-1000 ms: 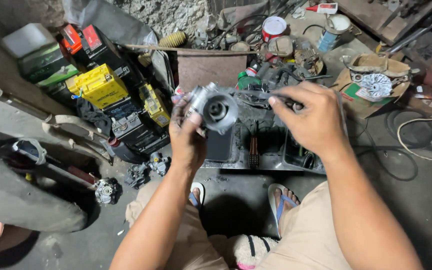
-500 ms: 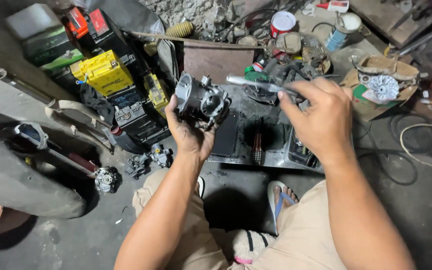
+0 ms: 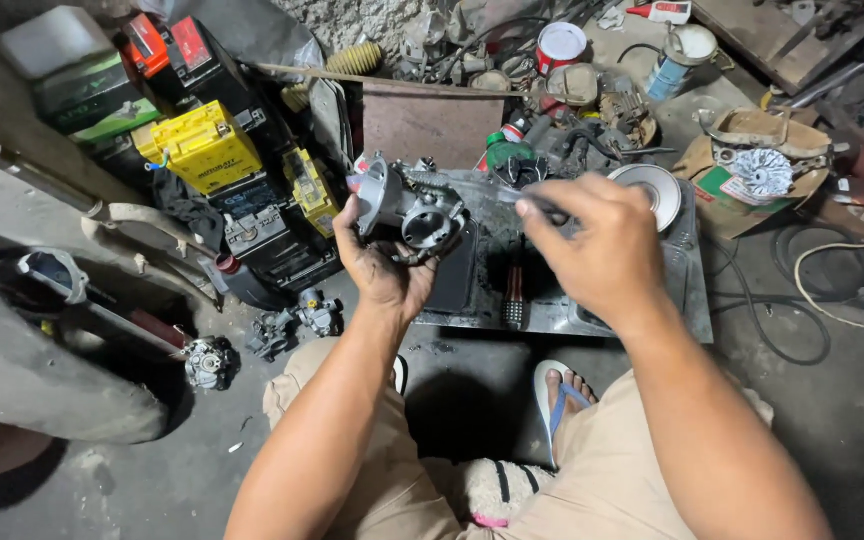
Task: Disassembling a motorcycle carburetor using a wrench to loosen bolts
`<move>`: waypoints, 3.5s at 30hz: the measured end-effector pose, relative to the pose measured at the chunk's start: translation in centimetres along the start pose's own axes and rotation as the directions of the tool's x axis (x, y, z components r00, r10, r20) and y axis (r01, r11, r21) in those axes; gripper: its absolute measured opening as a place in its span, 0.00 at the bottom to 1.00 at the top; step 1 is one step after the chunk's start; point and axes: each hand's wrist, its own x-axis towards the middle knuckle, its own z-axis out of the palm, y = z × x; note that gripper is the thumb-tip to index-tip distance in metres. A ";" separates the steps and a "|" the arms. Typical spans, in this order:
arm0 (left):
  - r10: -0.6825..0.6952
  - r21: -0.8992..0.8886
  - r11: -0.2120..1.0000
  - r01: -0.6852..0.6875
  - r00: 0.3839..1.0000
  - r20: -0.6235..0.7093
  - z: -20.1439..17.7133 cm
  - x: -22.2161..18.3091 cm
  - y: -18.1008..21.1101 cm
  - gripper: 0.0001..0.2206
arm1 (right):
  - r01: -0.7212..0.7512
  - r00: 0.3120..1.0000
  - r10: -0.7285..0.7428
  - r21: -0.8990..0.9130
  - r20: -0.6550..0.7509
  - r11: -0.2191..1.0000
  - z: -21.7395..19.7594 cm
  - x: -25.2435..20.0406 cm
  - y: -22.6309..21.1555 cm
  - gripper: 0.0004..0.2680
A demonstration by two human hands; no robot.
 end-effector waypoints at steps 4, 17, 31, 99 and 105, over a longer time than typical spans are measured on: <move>-0.008 -0.018 1.000 0.009 1.000 0.007 0.7 -0.4 -0.2 0.25 | -0.084 0.990 0.063 0.171 0.124 0.982 -1.7 0.6 0.8 0.03; -0.074 -0.087 0.993 0.076 0.997 0.021 0.1 0.2 -1.6 0.24 | 0.115 0.993 -0.114 -0.033 0.026 0.993 -2.6 0.6 2.0 0.04; -0.081 -0.059 0.994 0.088 0.990 0.113 -1.0 0.1 0.1 0.22 | 0.056 0.975 -0.029 -0.119 0.222 0.991 -4.3 -0.1 -1.3 0.08; -0.363 0.537 0.757 0.374 0.923 -0.130 0.6 -1.2 1.0 0.38 | 0.118 0.993 -0.118 -0.044 0.008 0.992 1.7 2.3 5.7 0.16; -0.425 0.542 0.729 0.417 0.897 -0.119 0.5 -1.0 0.8 0.38 | 0.099 0.995 -0.097 -0.032 0.038 0.995 3.0 2.1 3.8 0.17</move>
